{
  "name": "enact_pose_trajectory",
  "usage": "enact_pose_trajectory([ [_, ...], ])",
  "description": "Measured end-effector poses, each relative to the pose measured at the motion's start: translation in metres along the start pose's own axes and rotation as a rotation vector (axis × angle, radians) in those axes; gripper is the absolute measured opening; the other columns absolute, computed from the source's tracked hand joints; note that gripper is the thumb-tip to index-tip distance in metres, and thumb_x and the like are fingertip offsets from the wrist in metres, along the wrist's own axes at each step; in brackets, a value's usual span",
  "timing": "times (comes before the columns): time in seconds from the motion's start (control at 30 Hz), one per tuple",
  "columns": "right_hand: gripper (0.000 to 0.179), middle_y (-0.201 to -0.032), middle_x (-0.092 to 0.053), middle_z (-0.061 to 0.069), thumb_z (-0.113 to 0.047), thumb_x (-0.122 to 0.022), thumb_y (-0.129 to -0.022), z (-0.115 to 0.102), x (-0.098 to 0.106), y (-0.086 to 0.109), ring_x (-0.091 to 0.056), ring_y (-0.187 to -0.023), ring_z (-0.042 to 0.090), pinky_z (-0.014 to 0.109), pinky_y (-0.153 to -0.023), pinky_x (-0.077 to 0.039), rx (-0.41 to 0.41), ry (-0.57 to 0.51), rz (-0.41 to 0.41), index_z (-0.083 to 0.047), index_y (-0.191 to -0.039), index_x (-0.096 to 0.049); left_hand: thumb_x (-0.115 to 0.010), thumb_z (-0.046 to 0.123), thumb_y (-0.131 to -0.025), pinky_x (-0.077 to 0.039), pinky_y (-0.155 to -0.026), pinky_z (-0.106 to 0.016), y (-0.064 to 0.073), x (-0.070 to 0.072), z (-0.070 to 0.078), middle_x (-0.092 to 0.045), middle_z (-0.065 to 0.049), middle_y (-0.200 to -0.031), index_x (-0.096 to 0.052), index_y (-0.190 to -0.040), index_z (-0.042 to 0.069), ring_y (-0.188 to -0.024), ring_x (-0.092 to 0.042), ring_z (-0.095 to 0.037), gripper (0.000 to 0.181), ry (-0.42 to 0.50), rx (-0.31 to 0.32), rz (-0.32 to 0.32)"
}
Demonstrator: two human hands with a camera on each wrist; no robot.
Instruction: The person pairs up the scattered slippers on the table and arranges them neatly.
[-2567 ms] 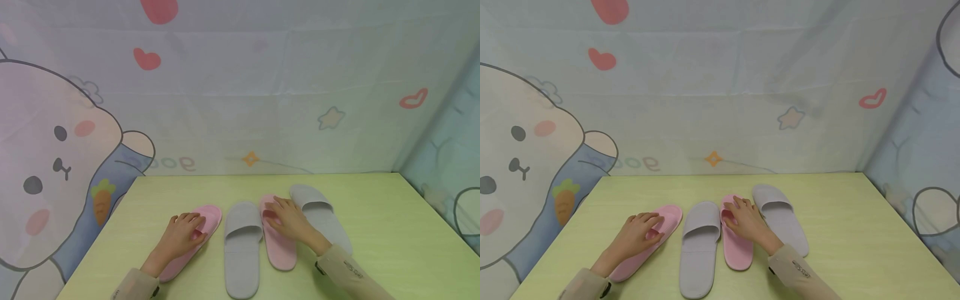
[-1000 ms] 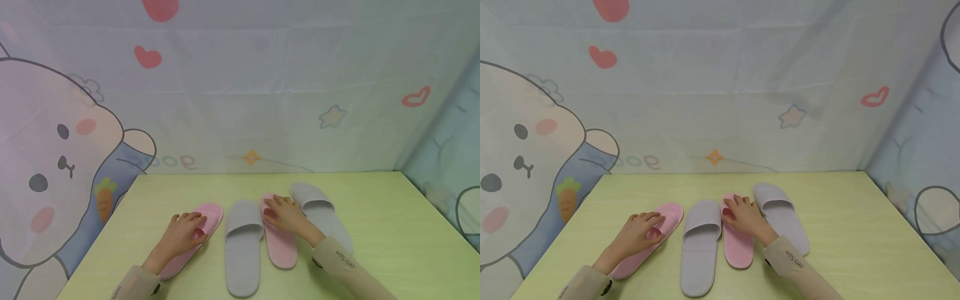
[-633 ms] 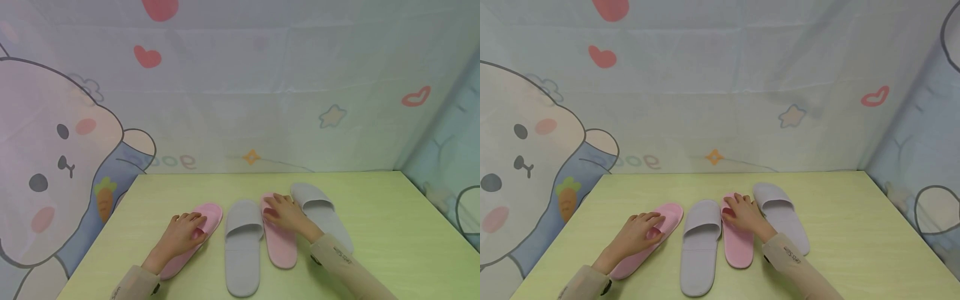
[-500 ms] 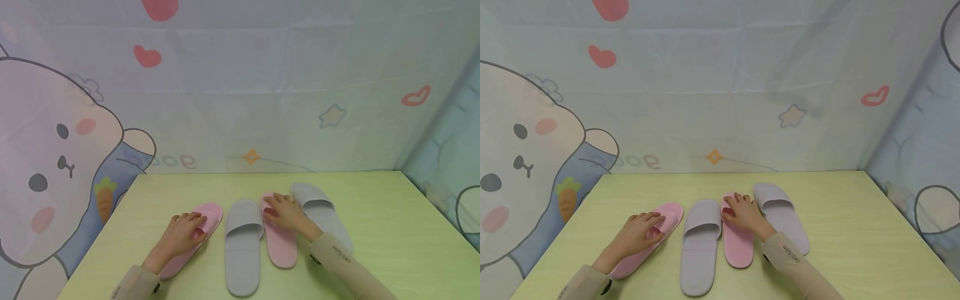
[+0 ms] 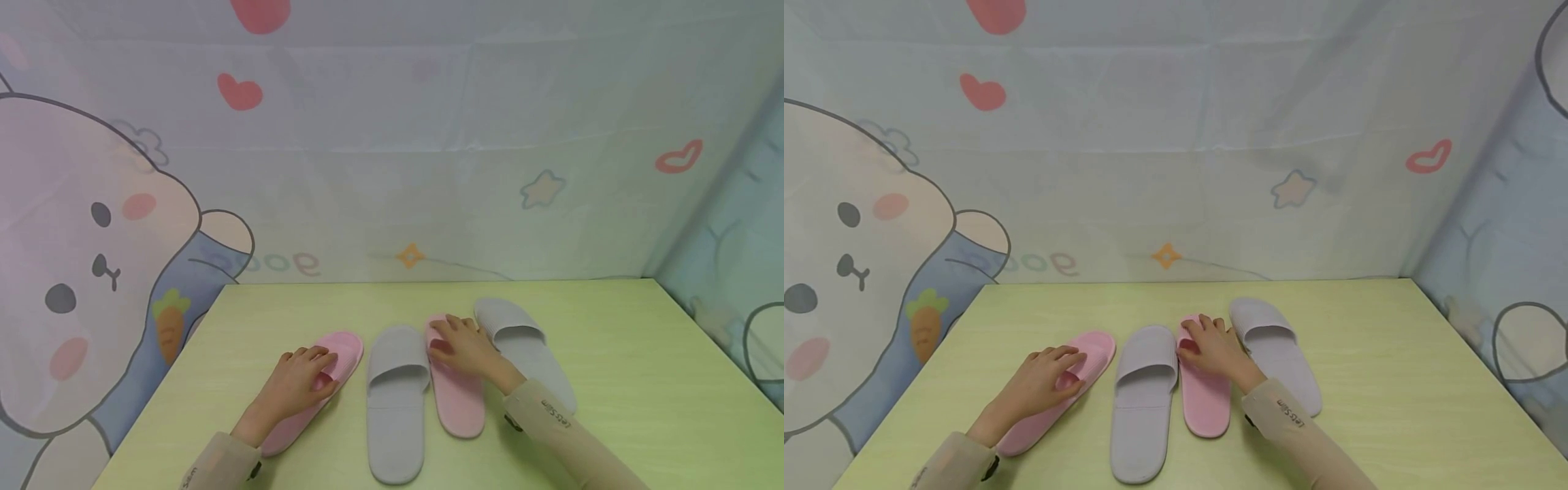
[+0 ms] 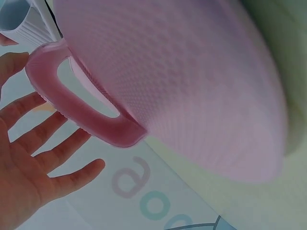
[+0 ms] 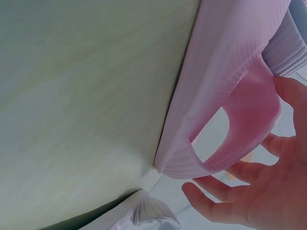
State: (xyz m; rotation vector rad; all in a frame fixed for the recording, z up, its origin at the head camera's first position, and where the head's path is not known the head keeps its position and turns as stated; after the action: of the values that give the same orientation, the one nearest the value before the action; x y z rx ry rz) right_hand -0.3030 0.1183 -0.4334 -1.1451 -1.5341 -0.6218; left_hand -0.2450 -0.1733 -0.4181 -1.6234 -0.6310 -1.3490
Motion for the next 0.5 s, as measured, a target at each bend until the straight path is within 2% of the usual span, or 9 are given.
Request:
enact_pose_trajectory([
  [0.5,0.047,-0.126,-0.046,0.017,-0.043,-0.056,-0.082,0.0010,0.0008,-0.0009,-0.044,-0.110,0.041,0.059,-0.086,-0.035,-0.003,-0.014,0.018,-0.020,-0.122,-0.047,-0.067,0.034,-0.074,-0.044,-0.071,-0.048,0.0008,0.0024,0.0020,-0.060,-0.002,-0.106,-0.058,-0.102,0.019,-0.094,-0.057,-0.025,0.032,0.030,0.016,-0.018],
])
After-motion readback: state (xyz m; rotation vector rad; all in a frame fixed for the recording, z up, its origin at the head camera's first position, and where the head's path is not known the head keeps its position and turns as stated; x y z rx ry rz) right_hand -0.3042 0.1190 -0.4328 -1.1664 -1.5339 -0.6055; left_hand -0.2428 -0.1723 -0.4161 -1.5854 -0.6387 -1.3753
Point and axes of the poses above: each hand's wrist, its own y-axis away from the middle knuckle, its own x-axis out of the back of the hand, z = x × y, the point moved 3 cm from there along -y, towards the middle knuckle
